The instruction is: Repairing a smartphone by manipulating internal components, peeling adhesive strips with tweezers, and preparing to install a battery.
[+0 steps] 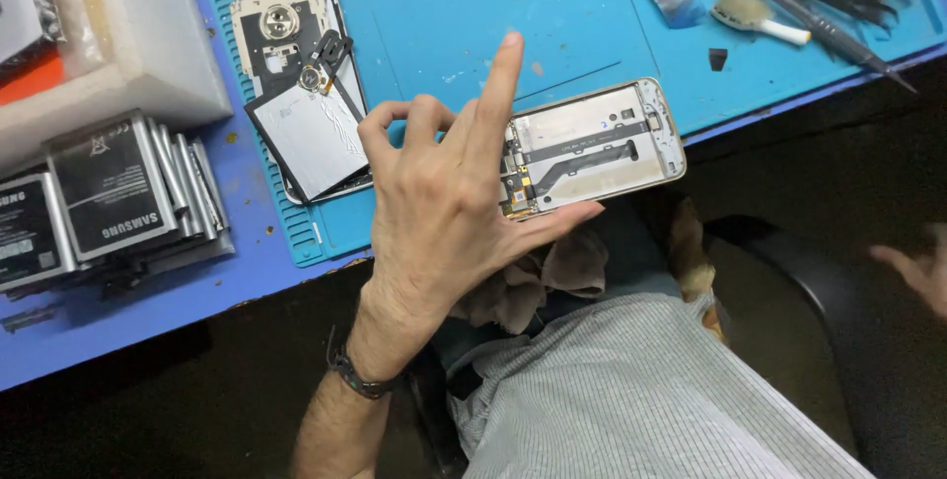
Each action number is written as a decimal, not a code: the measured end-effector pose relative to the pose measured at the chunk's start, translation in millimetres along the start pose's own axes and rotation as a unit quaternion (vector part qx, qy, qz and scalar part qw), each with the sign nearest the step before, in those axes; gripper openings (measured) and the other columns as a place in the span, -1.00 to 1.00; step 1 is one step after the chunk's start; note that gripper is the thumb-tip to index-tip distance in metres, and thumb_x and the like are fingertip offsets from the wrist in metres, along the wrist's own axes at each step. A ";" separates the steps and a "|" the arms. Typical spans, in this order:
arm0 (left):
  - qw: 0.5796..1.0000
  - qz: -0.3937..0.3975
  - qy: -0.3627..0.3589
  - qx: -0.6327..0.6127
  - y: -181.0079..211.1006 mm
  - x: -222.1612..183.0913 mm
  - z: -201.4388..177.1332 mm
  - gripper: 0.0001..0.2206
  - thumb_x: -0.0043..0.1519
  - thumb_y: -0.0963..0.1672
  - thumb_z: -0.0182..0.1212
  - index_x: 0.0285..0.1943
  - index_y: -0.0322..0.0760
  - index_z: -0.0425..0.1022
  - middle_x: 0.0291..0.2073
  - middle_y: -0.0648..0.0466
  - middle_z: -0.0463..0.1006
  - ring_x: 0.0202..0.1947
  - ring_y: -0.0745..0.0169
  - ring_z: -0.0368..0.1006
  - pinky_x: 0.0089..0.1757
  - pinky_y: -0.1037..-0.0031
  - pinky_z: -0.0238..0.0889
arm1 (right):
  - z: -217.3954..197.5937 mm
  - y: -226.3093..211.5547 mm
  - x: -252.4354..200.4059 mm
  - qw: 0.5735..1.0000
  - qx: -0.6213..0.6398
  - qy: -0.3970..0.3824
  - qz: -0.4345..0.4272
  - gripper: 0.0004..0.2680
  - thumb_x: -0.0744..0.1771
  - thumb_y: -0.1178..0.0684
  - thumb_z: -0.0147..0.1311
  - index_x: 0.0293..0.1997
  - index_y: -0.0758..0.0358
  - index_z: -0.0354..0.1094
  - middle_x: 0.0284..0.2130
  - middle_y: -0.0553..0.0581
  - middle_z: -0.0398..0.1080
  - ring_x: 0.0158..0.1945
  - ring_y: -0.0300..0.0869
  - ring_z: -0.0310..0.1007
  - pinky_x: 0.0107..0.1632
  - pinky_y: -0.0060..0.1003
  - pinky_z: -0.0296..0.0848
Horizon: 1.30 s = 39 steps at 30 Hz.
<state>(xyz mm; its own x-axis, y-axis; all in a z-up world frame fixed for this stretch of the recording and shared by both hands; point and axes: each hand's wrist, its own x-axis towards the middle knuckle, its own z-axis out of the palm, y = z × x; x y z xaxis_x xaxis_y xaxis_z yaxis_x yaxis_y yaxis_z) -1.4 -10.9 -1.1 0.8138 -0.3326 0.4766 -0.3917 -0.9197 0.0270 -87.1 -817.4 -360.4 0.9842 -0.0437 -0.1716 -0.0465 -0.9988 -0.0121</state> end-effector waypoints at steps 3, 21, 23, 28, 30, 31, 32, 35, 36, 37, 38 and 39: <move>1.000 0.000 0.004 0.003 0.8 -1.6 0.4 0.09 0.33 0.52 0.00 0.71 -0.26 0.05 -0.27 0.25 0.54 -0.11 0.07 0.38 0.15 0.05 0.21 | -1.6 -44.0 -4.7 1.000 -0.004 0.012 -0.019 -0.70 0.48 0.27 -0.03 0.41 0.40 0.46 0.15 0.36 0.55 0.14 0.07 0.58 0.21 -0.11 0.54; 0.999 0.007 0.015 0.028 3.8 1.6 -2.6 0.06 0.31 0.51 0.01 0.67 -0.24 0.16 -0.27 0.23 0.51 -0.14 0.05 0.40 0.10 0.08 0.22 | -126.0 -234.4 12.0 0.966 0.040 0.155 -0.203 -0.75 0.44 0.20 0.21 0.28 0.46 0.43 -0.11 0.27 0.58 -0.10 0.00 0.62 0.03 -0.21 0.58; 0.999 0.006 0.018 0.026 2.6 3.1 -3.9 0.05 0.30 0.51 0.02 0.66 -0.24 0.20 -0.27 0.22 0.52 -0.16 0.04 0.41 0.08 0.09 0.22 | -142.3 -246.8 15.5 0.959 0.077 0.151 -0.228 -0.78 0.44 0.41 0.12 0.25 0.49 0.44 -0.09 0.34 0.51 -0.05 0.09 0.56 0.16 -0.12 0.52; 1.000 0.014 0.003 0.021 -0.2 3.8 -3.8 0.02 0.34 0.50 0.02 0.65 -0.24 0.23 -0.26 0.21 0.48 -0.15 0.08 0.39 0.07 0.07 0.22 | -166.8 -282.7 21.2 0.971 0.030 0.118 -0.204 -0.90 0.49 0.02 0.20 0.07 0.16 0.51 -0.26 0.03 0.56 -0.26 -0.17 0.55 -0.18 -0.26 0.43; 1.000 0.010 -0.012 0.012 -0.6 5.0 -5.2 0.01 0.35 0.49 0.06 0.66 -0.23 0.20 -0.19 0.22 0.50 -0.13 0.09 0.40 0.09 0.06 0.22 | -180.2 -312.8 22.1 0.966 0.045 0.092 -0.238 -0.90 0.46 0.11 0.14 0.09 0.15 0.52 -0.20 -0.02 0.60 -0.18 -0.20 0.61 -0.13 -0.27 0.50; 1.000 0.011 -0.024 0.005 -1.8 6.0 -7.3 0.00 0.37 0.47 0.10 0.67 -0.23 0.17 -0.11 0.22 0.52 -0.10 0.10 0.40 0.11 0.05 0.21 | -187.3 -329.4 24.6 0.958 0.063 0.070 -0.271 -0.85 0.43 0.21 0.09 0.10 0.14 0.52 -0.15 -0.06 0.64 -0.11 -0.23 0.67 -0.08 -0.28 0.57; 1.000 0.004 -0.027 0.005 -3.0 6.4 -8.5 0.00 0.37 0.47 0.10 0.67 -0.23 0.17 -0.11 0.22 0.52 -0.10 0.10 0.40 0.11 0.05 0.21 | -190.4 -345.3 28.4 0.957 0.062 0.065 -0.277 -0.85 0.43 0.21 0.09 0.10 0.14 0.52 -0.15 -0.06 0.64 -0.11 -0.23 0.67 -0.08 -0.28 0.57; 0.998 0.001 -0.058 -0.030 -5.9 8.6 -9.9 -0.01 0.33 0.43 0.22 0.66 -0.24 0.16 -0.07 0.20 0.50 -0.03 0.11 0.39 0.18 0.02 0.23 | -206.1 -389.8 37.6 0.927 0.098 0.076 -0.355 -0.91 0.33 0.28 0.11 -0.14 0.27 0.48 -0.22 0.13 0.59 -0.25 0.01 0.59 -0.15 -0.06 0.55; 0.998 0.001 -0.061 -0.028 -6.5 9.4 -9.5 -0.01 0.34 0.45 0.21 0.66 -0.23 0.17 -0.07 0.22 0.50 -0.04 0.11 0.39 0.20 0.00 0.24 | -216.5 -402.7 39.9 0.905 0.098 0.101 -0.402 -0.90 0.32 0.25 0.19 -0.12 0.26 0.50 -0.35 0.11 0.55 -0.37 -0.04 0.54 -0.28 -0.10 0.49; 0.997 0.000 -0.065 -0.028 -7.4 9.7 -8.8 -0.01 0.35 0.46 0.20 0.66 -0.21 0.18 -0.08 0.25 0.50 -0.04 0.12 0.39 0.21 -0.01 0.26 | -226.4 -415.8 41.2 0.881 0.100 0.124 -0.446 -0.88 0.32 0.22 0.26 -0.09 0.24 0.53 -0.47 0.08 0.51 -0.49 -0.10 0.49 -0.42 -0.14 0.42; 0.997 -0.005 -0.073 -0.033 -7.6 10.6 -8.9 -0.01 0.35 0.46 0.20 0.66 -0.21 0.18 -0.08 0.25 0.50 -0.04 0.12 0.39 0.21 -0.01 0.26 | -254.5 -433.8 38.9 0.882 0.101 0.113 -0.447 -0.88 0.32 0.22 0.26 -0.09 0.24 0.53 -0.47 0.08 0.51 -0.49 -0.10 0.49 -0.42 -0.14 0.42; 0.997 -0.006 -0.071 -0.025 -8.2 11.0 -8.9 -0.04 0.38 0.46 0.09 0.65 -0.19 0.22 -0.13 0.27 0.46 -0.06 0.14 0.39 0.22 0.02 0.26 | -281.3 -452.8 36.4 0.865 0.158 0.103 -0.465 -0.90 0.34 0.21 0.23 -0.08 0.30 0.53 -0.42 0.14 0.54 -0.48 -0.06 0.49 -0.36 -0.15 0.44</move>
<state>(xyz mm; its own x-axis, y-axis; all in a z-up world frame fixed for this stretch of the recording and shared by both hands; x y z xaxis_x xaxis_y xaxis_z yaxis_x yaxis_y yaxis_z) 7.0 -5.2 11.7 0.8694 -0.3510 0.3477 -0.3998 -0.9133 0.0778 17.7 -372.3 -84.0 0.6292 0.7406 0.2357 0.7693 -0.5504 -0.3243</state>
